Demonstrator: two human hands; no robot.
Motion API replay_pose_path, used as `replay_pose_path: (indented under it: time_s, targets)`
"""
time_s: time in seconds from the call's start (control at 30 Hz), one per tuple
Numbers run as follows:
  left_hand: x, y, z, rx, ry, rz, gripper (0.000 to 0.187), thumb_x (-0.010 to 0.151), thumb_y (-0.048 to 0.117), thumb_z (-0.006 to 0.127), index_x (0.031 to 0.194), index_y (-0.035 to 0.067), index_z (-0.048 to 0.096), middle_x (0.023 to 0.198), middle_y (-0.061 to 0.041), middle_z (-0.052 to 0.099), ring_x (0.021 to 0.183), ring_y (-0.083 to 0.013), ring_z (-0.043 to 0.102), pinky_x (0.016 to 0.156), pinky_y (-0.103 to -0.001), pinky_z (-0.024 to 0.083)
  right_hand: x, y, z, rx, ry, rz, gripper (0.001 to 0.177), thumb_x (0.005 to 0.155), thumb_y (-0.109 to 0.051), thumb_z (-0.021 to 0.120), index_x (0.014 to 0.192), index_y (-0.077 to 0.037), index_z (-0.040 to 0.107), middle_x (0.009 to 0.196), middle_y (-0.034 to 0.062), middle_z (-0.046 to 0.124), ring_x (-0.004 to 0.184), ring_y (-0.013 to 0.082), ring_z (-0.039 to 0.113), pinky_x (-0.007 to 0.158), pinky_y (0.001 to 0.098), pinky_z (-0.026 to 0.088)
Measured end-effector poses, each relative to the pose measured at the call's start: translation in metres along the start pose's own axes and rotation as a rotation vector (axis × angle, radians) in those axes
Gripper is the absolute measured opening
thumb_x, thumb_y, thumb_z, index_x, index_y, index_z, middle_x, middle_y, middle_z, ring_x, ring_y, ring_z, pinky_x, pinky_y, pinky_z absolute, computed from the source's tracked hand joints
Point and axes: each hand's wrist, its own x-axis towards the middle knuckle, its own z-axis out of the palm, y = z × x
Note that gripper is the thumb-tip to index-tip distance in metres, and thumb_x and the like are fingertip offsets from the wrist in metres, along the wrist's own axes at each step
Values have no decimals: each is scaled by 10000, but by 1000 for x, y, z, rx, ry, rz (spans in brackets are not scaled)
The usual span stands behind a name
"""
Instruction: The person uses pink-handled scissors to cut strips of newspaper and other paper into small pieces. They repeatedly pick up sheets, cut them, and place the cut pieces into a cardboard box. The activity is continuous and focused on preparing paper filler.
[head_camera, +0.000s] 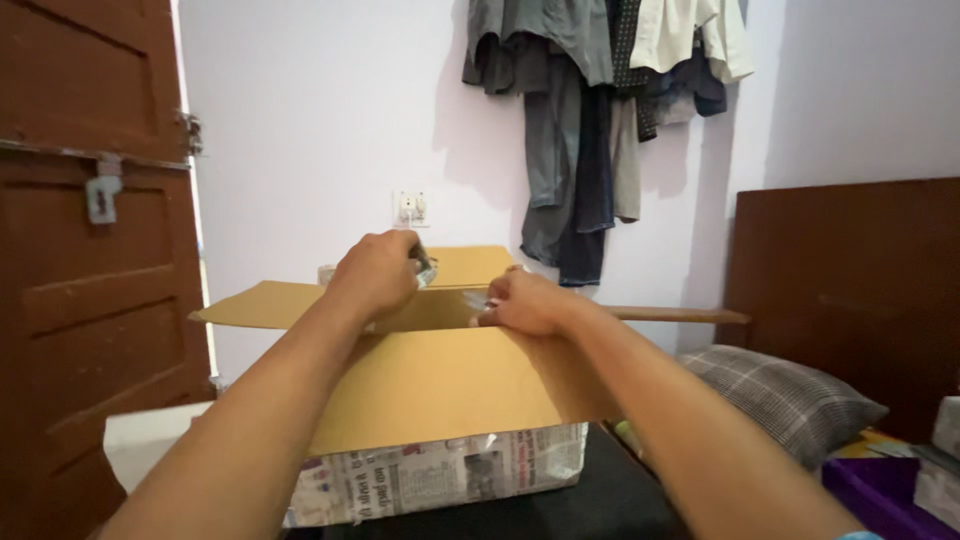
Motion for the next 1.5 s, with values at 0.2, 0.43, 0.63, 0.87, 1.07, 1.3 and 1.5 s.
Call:
replay_pose_path:
  time_s: [0.2,0.43,0.63,0.87,1.07,1.3,1.5]
  targets:
    - [10,-33,33,-40,-254,-21,216,882,251,741,1037,104,771,1089,-176,741,1029,-334,701,915,-430,536,-3,5,2,147,-128,43,409,815,-408,733,1081,-98,739,1041,139,754,1014,265,687,893,390,509]
    - [-8,-16,26,-40,1,63,154,898,153,673,1011,88,756,1006,-183,739,962,-362,691,858,-461,536,-16,-6,-5,144,-12,48,438,760,-412,796,1009,-58,732,1014,150,739,994,284,699,868,391,526]
    - [-25,-1,20,92,218,161,113,923,87,582,992,57,667,939,-158,723,941,-366,670,821,-502,519,-25,-7,0,167,155,53,451,744,-405,803,1007,-51,709,978,165,719,971,320,695,844,418,524]
    - [-26,-1,18,108,224,153,145,855,54,609,986,59,670,953,-165,722,953,-374,665,820,-502,515,-20,-5,2,165,147,53,431,746,-384,802,945,-16,698,987,172,691,943,312,692,828,416,524]
    - [-25,3,15,125,111,91,190,856,66,609,1034,69,674,993,-181,723,959,-378,679,840,-494,533,-13,6,6,108,162,-107,389,761,-346,827,909,-5,714,973,175,673,965,308,639,824,410,507]
    - [-28,1,12,54,104,112,167,911,136,605,1035,90,706,1017,-187,724,968,-390,679,851,-503,528,-17,1,4,179,97,-8,397,779,-377,815,950,-34,712,924,155,739,923,270,705,809,393,533]
    - [-30,5,5,10,25,79,182,920,198,628,1042,119,736,1004,-196,717,953,-400,671,833,-516,524,-30,-7,-2,240,104,73,388,799,-383,792,975,-47,712,917,139,748,900,254,725,792,384,535]
